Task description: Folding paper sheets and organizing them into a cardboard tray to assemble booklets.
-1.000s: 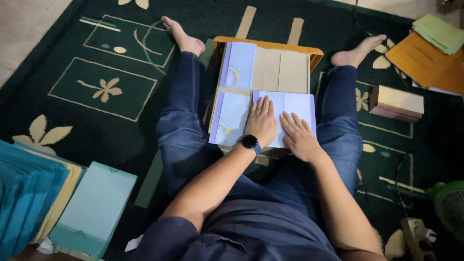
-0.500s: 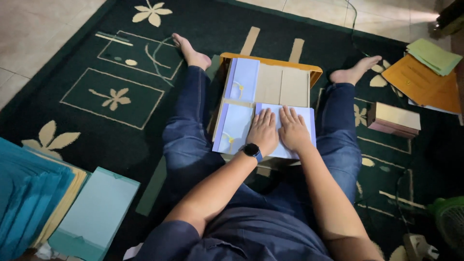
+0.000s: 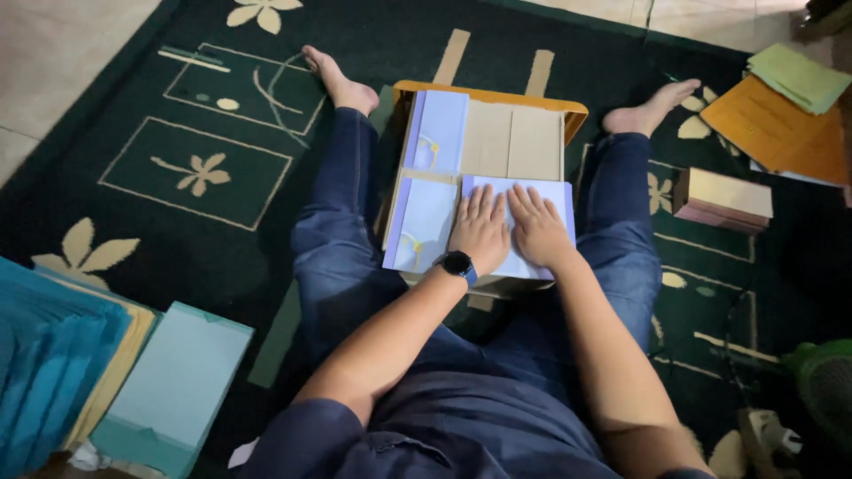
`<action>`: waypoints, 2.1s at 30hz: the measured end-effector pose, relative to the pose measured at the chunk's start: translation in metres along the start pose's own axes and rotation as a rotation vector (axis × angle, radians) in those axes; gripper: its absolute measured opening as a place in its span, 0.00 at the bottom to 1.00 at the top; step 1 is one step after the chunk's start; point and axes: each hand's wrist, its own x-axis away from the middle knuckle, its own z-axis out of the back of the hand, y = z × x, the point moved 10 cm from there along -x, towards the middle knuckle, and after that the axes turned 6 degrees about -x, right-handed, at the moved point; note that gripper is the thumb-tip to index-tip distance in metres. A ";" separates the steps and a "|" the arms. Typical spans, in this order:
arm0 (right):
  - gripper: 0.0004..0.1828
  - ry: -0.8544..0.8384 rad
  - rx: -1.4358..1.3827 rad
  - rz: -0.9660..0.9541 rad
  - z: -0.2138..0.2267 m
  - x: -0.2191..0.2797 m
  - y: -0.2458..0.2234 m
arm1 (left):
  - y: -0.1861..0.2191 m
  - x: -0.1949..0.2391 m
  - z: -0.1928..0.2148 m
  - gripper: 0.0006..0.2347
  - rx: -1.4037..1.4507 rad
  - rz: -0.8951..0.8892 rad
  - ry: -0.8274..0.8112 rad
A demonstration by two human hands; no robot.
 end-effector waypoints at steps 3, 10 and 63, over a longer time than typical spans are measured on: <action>0.39 0.058 0.017 -0.024 -0.011 -0.012 0.005 | -0.001 0.000 0.002 0.26 0.011 -0.013 -0.024; 0.36 0.201 -0.025 -0.035 -0.003 0.056 -0.026 | 0.003 0.003 -0.005 0.26 -0.082 -0.090 -0.027; 0.34 0.404 -0.099 -0.167 0.012 0.084 0.007 | -0.094 0.119 0.010 0.25 -0.038 -0.298 0.072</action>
